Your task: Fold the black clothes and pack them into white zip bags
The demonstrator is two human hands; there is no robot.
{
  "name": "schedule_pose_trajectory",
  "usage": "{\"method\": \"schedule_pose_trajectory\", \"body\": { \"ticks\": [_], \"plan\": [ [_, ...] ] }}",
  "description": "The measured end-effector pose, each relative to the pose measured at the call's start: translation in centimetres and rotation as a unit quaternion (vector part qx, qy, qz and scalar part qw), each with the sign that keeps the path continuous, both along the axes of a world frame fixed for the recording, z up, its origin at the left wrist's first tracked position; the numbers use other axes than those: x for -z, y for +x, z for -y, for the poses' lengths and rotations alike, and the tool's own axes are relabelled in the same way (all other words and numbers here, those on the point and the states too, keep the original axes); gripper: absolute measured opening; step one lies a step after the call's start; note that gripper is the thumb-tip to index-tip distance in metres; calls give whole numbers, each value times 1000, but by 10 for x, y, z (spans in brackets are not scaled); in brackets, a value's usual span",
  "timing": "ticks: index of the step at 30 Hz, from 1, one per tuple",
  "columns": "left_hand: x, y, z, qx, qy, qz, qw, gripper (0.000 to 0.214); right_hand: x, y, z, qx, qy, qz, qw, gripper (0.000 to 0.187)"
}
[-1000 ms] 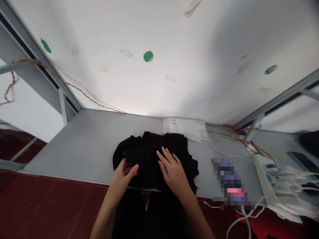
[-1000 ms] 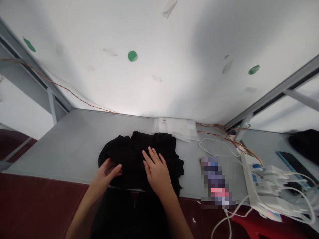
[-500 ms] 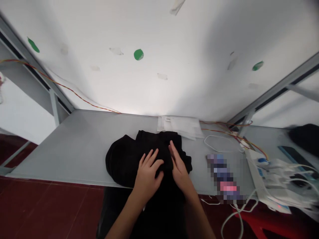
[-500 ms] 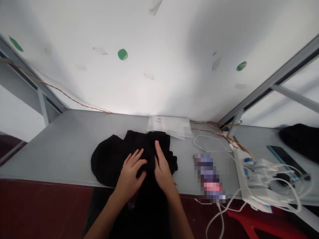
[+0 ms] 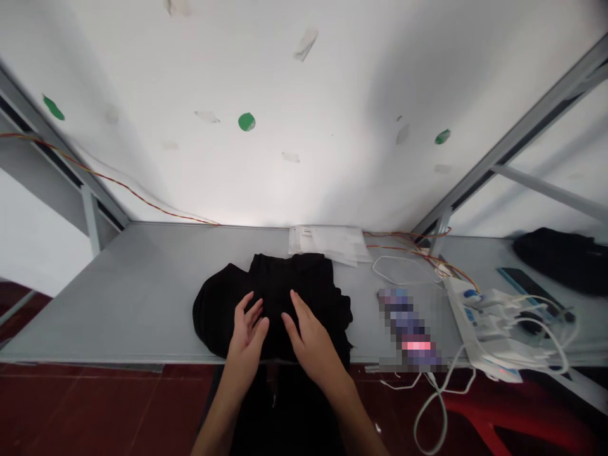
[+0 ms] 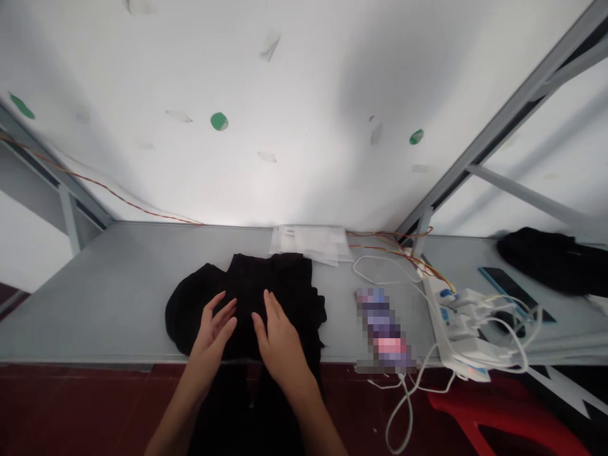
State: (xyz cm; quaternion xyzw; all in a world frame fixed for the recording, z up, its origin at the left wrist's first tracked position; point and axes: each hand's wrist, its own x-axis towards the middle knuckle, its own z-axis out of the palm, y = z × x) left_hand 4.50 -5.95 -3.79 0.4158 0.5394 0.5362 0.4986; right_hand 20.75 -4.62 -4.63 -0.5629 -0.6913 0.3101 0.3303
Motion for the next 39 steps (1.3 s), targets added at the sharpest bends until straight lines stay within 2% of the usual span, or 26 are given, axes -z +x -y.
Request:
{"method": "schedule_pose_trajectory", "body": {
  "ticks": [6, 9, 13, 15, 17, 18, 21, 24, 26, 29, 31, 33, 35, 36, 37, 39],
  "plan": [
    [-19, 5, -9, 37, -51, 141, 988, 60, -6, 18, -8, -3, -47, -106, 993, 61],
    [-28, 22, -13, 55, -48, 200, 977, 55, -9, 27, -11, 9, -69, -162, 984, 64],
    [-27, 52, -20, 108, -11, 217, 970, 43, -11, 47, -16, 63, -23, -157, 985, 83],
    [-21, 60, -23, 109, 40, 148, 982, 31, -8, 64, -19, 78, -4, -150, 986, 84],
    [-12, 60, -26, 99, 105, 8, 989, 28, -3, 82, -21, 101, 12, -118, 988, 73],
    [-6, 57, -26, 98, 134, -76, 983, 28, 0, 90, -21, 119, 28, -83, 989, 66],
    [12, 45, -28, 105, 185, -297, 931, 33, 15, 104, -19, 141, 92, 68, 983, 48],
    [27, 37, -26, 100, 191, -438, 873, 40, 30, 101, -12, 113, 107, 175, 972, 58],
    [34, 34, -23, 102, 191, -484, 848, 46, 35, 96, -6, 108, 94, 201, 969, 66],
    [37, 32, -19, 112, 189, -495, 841, 48, 36, 96, -3, 105, 97, 175, 974, 63],
    [29, 34, -23, 104, 177, -488, 849, 45, 32, 104, -10, 83, 109, 123, 983, 53],
    [12, 42, -40, 118, 183, -466, 858, 41, 25, 118, -30, 67, 120, 68, 988, 44],
    [-14, 56, -74, 178, 209, -424, 863, 37, 16, 135, -64, 93, 124, 25, 988, 44],
    [-27, 65, -95, 226, 217, -398, 862, 36, 12, 144, -84, 141, 121, 6, 983, 47],
    [-39, 74, -119, 245, 199, -383, 868, 33, 8, 151, -106, 207, 111, -2, 972, 47],
    [-54, 95, -165, 230, 164, -391, 876, 29, 4, 163, -146, 247, 92, 6, 965, 48]
  ]
}}
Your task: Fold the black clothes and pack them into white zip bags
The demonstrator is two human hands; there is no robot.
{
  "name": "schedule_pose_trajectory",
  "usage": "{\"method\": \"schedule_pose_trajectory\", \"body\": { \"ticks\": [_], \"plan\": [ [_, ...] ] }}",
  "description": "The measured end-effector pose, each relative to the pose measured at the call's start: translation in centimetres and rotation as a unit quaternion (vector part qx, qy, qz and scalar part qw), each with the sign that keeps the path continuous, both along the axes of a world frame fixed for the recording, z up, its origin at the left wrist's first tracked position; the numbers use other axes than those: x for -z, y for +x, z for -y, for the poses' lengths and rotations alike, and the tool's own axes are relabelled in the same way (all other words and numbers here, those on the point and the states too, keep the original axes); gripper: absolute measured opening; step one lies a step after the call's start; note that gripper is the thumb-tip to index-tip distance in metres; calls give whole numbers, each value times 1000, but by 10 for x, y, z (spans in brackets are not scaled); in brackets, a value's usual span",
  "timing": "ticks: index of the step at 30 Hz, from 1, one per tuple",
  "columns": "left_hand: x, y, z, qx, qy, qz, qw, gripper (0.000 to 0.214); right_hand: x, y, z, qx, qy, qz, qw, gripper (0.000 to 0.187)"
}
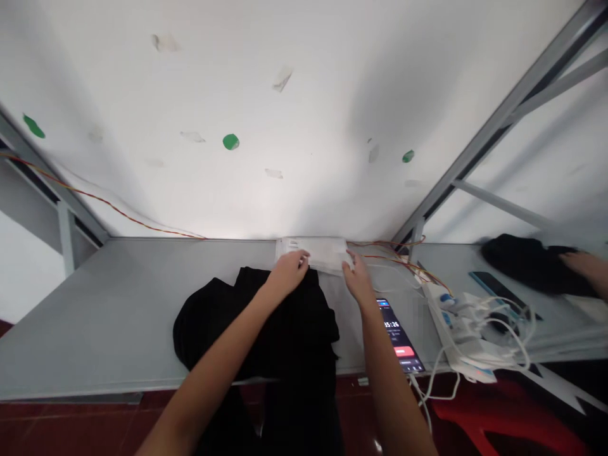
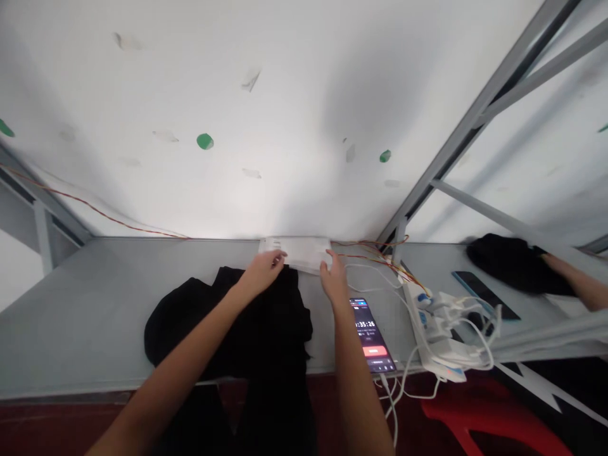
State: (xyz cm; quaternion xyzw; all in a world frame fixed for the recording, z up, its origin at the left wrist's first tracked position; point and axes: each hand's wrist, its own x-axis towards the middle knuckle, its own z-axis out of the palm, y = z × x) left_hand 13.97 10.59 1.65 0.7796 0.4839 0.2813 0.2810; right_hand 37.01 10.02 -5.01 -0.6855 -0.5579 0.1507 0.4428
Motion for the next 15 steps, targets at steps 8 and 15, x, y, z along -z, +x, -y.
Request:
{"method": "schedule_pose_trajectory", "body": {
  "ticks": [8, 15],
  "plan": [
    [7, 43, -64, -52, -71, 28, 996, 29, -7, 21, -46, 50, -32, -23, 998, 39],
    [-34, -47, 21, -103, -53, 185, 976, 40, -48, -19, -5, -111, 59, -108, 986, 49]
  ]
}}
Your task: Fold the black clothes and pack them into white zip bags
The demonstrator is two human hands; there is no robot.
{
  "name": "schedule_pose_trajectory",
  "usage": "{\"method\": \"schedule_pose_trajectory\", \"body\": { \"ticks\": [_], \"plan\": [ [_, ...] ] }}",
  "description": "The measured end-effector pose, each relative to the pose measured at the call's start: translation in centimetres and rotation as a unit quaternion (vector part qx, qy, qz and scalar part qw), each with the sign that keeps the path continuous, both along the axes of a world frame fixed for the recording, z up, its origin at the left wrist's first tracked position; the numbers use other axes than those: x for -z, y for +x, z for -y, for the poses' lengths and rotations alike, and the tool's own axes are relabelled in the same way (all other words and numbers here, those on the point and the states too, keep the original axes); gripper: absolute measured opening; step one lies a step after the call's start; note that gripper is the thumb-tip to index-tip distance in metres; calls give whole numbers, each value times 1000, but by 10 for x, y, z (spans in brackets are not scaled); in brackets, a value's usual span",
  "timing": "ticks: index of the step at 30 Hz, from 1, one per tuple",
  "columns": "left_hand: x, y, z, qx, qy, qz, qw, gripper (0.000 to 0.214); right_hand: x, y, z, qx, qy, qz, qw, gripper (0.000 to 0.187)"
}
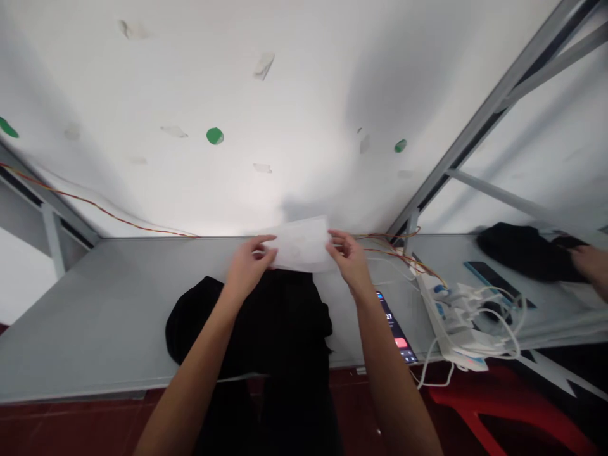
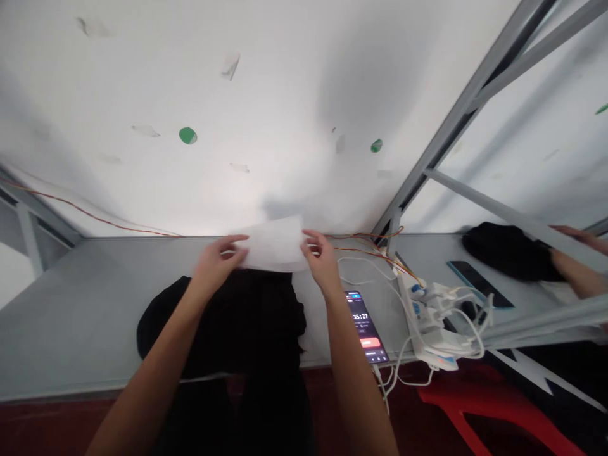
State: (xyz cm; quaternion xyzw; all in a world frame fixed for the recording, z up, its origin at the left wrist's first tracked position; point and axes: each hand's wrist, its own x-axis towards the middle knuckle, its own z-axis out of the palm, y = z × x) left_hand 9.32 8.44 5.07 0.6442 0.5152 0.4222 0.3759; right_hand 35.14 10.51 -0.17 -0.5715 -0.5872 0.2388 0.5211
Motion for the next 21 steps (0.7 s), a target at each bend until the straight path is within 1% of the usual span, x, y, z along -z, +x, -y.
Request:
{"method": "schedule_pose_trajectory", "body": {
  "ticks": [1, 2, 3, 4, 6, 8, 10, 11, 12, 13, 15, 16, 17, 19, 21],
  "plan": [
    [3, -18, 24, -43, 10, 10, 999, 42, -5, -13, 5, -51, 10, -17, 998, 48],
    [9, -35, 50, -86, 4, -4, 996, 44, -8, -25, 11, -103, 11, -28, 994, 47],
    [20, -50, 75, -126, -10, -35, 991, 44, -10, -34, 16, -146, 3, -28, 989, 46],
    [33, -62, 98, -152, -32, -73, 985, 43, -10, -41, 21, -175, -8, -14, 984, 45],
    [61, -77, 136, -194, -56, -118, 972, 40, -4, -43, 34, -196, -32, 42, 979, 48],
    [82, -81, 159, -227, -24, -195, 954, 44, 9, -34, 47, -175, -57, 116, 976, 61],
    [91, -78, 169, -257, 28, -275, 926, 47, 22, -21, 60, -143, -110, 172, 968, 82],
    [92, -76, 169, -255, 54, -300, 918, 46, 27, -16, 65, -139, -140, 191, 962, 89],
    [92, -73, 168, -239, 76, -314, 916, 43, 30, -12, 68, -139, -171, 202, 954, 93],
    [91, -71, 165, -208, 92, -321, 920, 38, 30, -12, 71, -142, -199, 209, 947, 93],
    [91, -68, 156, -132, 103, -340, 925, 28, 26, -15, 75, -158, -243, 209, 934, 83],
    [92, -66, 152, -107, 102, -357, 922, 26, 22, -18, 76, -170, -257, 206, 929, 75],
    [94, -65, 149, -96, 100, -373, 917, 24, 18, -20, 77, -185, -267, 203, 924, 66],
    [99, -63, 145, -97, 102, -386, 912, 21, 12, -24, 81, -207, -268, 194, 921, 50],
    [103, -62, 145, -106, 103, -374, 915, 21, 11, -23, 88, -207, -244, 177, 931, 45]
  ]
}}
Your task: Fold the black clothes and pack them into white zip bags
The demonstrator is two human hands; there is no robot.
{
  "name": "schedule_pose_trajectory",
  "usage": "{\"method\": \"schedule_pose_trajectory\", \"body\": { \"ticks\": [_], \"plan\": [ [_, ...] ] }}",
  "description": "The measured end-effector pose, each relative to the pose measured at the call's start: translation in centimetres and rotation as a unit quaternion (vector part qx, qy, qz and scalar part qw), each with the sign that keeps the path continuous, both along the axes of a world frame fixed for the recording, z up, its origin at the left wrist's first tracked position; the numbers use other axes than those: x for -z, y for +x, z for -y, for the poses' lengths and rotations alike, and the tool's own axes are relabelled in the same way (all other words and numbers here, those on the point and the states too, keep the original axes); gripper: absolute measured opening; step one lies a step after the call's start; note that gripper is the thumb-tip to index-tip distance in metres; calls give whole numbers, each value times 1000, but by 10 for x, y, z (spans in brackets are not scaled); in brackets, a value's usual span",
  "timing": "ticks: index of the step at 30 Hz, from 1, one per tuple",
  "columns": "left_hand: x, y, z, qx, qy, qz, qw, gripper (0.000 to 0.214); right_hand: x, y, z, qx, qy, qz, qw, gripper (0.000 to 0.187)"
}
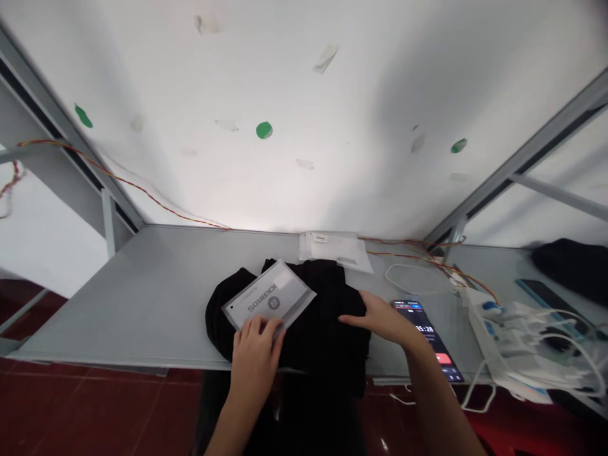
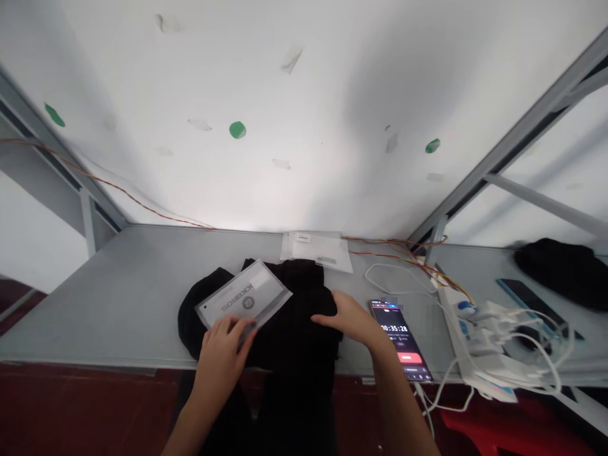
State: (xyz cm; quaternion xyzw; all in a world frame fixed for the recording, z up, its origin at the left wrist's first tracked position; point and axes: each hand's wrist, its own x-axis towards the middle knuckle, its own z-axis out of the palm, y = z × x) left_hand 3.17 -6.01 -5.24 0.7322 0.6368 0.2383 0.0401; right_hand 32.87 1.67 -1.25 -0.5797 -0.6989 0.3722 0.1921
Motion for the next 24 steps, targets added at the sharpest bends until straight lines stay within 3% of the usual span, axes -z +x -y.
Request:
{"method": "schedule_pose_trajectory", "body": {
  "ticks": [7, 10, 13, 18, 24],
  "plan": [
    [-1, -3, 0, -5, -18, 1, 1000, 21, 1, 3, 30, 51, 21, -182, 982, 63],
    [-2, -5, -2, -8, -19, -13, 1000, 23, -6, -21, 38, 83, 5, -296, 952, 88],
    [-2, -6, -1, -21, -9, -15, 1000, 25, -4, -57, 42, 59, -63, -380, 921, 79],
    [-4, -10, 1, -31, -40, 14, 999, 24, 13, -92, 37, -47, -118, -307, 943, 42],
    [-10, -11, 2, -39, -40, 52, 997, 23, 14, -98, 32, -116, -87, -235, 961, 39]
  ]
}}
